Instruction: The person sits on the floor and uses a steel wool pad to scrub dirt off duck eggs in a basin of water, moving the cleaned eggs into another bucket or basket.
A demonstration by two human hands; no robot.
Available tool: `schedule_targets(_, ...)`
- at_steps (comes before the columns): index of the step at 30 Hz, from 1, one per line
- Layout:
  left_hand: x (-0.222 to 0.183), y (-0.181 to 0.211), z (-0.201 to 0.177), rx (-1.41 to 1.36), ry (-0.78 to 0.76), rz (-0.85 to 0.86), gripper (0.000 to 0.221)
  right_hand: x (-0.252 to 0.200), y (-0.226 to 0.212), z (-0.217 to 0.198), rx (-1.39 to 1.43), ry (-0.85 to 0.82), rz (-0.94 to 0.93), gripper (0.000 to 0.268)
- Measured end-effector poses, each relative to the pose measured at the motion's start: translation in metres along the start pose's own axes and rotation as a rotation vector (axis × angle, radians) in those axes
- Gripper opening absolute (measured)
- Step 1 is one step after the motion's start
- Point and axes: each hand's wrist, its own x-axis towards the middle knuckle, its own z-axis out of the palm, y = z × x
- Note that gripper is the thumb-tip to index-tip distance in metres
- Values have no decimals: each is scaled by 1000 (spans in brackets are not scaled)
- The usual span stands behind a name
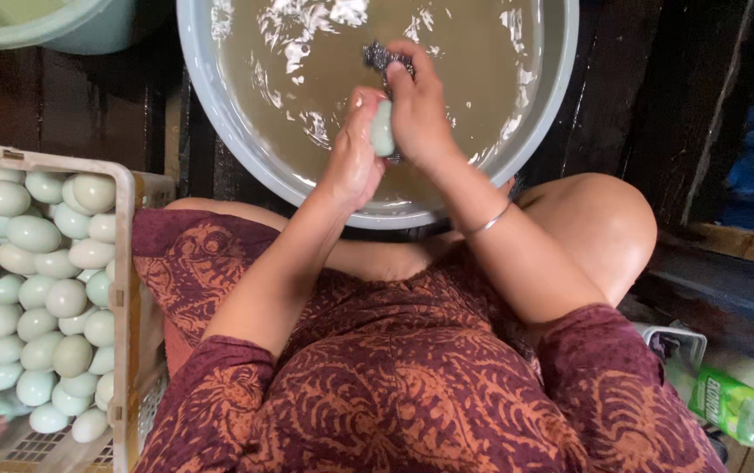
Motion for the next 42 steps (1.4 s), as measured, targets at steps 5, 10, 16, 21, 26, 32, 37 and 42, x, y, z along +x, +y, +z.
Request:
schedule_targets(5,-2,7,-1,216,236,-112,41,-38,-24,9,-181,104,-166,35)
schedule_targets(10,-4,3,0,155,-100,-64,19,27,25,-13,41,-204,172,27)
schedule_targets(16,-10,23,5,62,-138,-125,56,44,64,-33,-452,-435,-50,57)
schedule_targets(21,3,25,1,-160,97,-84,58,35,36,-46,-313,-457,123,57)
schedule_targets(26,5,16,-2,-90,310,51,39,-25,-16,-27,-13,-190,-300,42)
schedule_targets(32,-10,22,17,-18,39,-109,15,-1,-19,-12,95,-156,5,22)
schedule_targets(37,0,19,-6,13,424,-261,48,-53,-5,13,-89,-78,-297,37)
schedule_targets(42,-1,14,8,-150,286,-248,30,-19,-20,-9,65,-127,0,31)
